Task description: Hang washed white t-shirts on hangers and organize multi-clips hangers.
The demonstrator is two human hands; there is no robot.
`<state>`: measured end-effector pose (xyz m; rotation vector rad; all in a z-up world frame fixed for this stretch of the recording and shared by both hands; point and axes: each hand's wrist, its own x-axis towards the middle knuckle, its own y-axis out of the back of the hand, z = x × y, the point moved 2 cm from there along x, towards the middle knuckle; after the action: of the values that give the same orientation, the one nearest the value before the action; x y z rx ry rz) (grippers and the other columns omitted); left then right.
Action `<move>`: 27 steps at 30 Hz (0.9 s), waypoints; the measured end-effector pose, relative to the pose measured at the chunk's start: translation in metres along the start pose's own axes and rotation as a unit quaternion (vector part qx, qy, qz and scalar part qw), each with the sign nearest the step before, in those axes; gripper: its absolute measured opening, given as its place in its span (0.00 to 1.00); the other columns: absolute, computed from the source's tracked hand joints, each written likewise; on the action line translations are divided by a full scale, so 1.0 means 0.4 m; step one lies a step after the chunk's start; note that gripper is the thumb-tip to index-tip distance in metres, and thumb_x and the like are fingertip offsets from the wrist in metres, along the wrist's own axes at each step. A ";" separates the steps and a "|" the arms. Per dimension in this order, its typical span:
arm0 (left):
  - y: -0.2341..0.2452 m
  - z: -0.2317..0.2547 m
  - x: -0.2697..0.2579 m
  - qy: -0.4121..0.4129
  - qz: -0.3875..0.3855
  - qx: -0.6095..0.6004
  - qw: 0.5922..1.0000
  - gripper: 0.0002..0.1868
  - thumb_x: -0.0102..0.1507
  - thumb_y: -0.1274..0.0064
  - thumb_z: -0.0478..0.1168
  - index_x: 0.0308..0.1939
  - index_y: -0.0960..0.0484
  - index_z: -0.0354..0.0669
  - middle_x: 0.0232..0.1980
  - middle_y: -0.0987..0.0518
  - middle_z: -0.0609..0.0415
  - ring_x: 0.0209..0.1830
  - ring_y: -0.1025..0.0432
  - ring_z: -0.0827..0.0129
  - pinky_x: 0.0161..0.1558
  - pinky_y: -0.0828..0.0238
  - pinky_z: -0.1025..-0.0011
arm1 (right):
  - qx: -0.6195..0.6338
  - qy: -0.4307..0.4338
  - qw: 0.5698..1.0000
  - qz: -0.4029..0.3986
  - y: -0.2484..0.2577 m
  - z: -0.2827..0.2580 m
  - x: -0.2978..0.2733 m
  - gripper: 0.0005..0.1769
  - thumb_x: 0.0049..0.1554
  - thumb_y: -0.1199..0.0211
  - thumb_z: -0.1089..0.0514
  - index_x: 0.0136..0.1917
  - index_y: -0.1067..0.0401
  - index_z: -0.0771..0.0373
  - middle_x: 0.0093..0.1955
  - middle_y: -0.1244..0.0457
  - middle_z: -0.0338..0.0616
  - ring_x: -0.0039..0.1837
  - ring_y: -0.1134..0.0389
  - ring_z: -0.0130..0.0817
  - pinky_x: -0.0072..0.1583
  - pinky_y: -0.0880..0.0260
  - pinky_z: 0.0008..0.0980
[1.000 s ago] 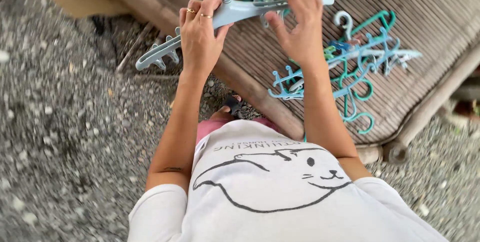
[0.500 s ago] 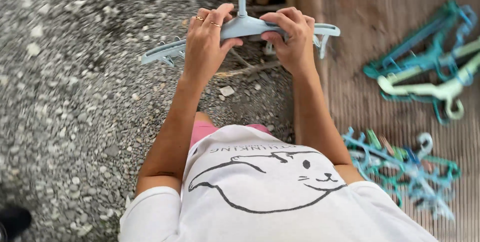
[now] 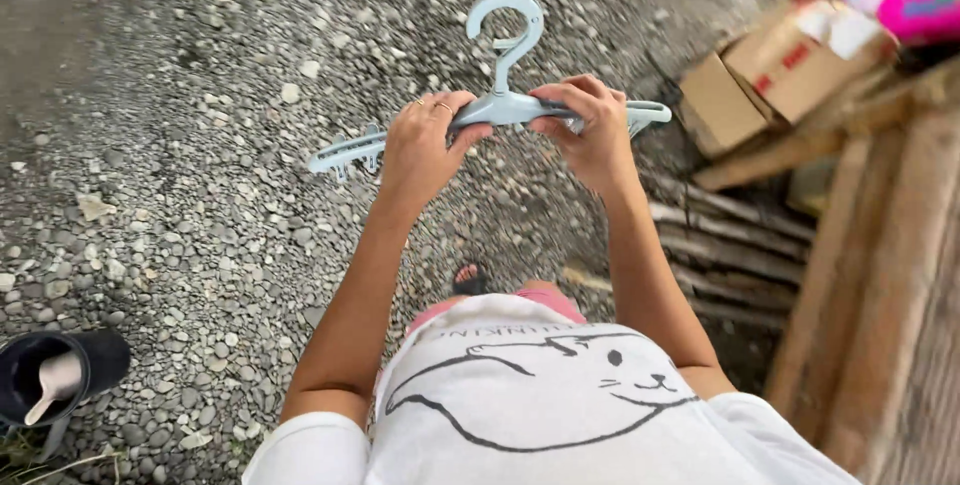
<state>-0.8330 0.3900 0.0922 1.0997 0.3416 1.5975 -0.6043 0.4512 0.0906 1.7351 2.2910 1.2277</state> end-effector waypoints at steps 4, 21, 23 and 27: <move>0.051 -0.150 0.128 0.050 0.007 0.007 0.999 0.23 0.62 0.38 0.56 0.53 0.20 0.45 0.47 0.19 0.49 0.48 0.25 0.50 0.52 0.32 0.54 | -0.014 0.032 0.999 -0.034 -0.087 -0.008 0.221 0.22 0.52 0.24 0.55 0.60 0.22 0.55 0.56 0.30 0.41 0.62 0.31 0.41 0.66 0.42 0.42; -0.031 -0.719 0.975 0.123 0.068 0.034 0.990 0.25 0.61 0.40 0.58 0.55 0.18 0.51 0.54 0.17 0.52 0.57 0.26 0.53 0.61 0.35 0.55 | 0.057 0.173 0.975 -0.124 -0.321 0.301 1.293 0.20 0.56 0.28 0.59 0.59 0.26 0.68 0.54 0.31 0.52 0.55 0.28 0.50 0.57 0.29 0.41; -0.051 -0.795 1.073 0.129 0.084 0.051 0.987 0.26 0.60 0.41 0.60 0.56 0.18 0.51 0.54 0.17 0.52 0.58 0.26 0.53 0.61 0.36 0.54 | 0.072 0.169 0.975 -0.128 -0.345 0.346 1.413 0.20 0.57 0.29 0.59 0.61 0.26 0.67 0.56 0.31 0.52 0.55 0.27 0.49 0.57 0.28 0.40; -0.065 -0.946 1.294 0.136 0.092 0.063 0.984 0.27 0.61 0.43 0.62 0.56 0.18 0.51 0.54 0.17 0.52 0.58 0.26 0.53 0.63 0.38 0.53 | 0.065 0.205 0.968 -0.132 -0.394 0.430 1.662 0.21 0.57 0.30 0.60 0.63 0.27 0.67 0.59 0.32 0.54 0.58 0.28 0.51 0.59 0.29 0.42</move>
<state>-1.0924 0.9762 0.1176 1.0325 0.5408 1.9194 -0.9092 1.0823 0.1616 1.2341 2.7715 1.5247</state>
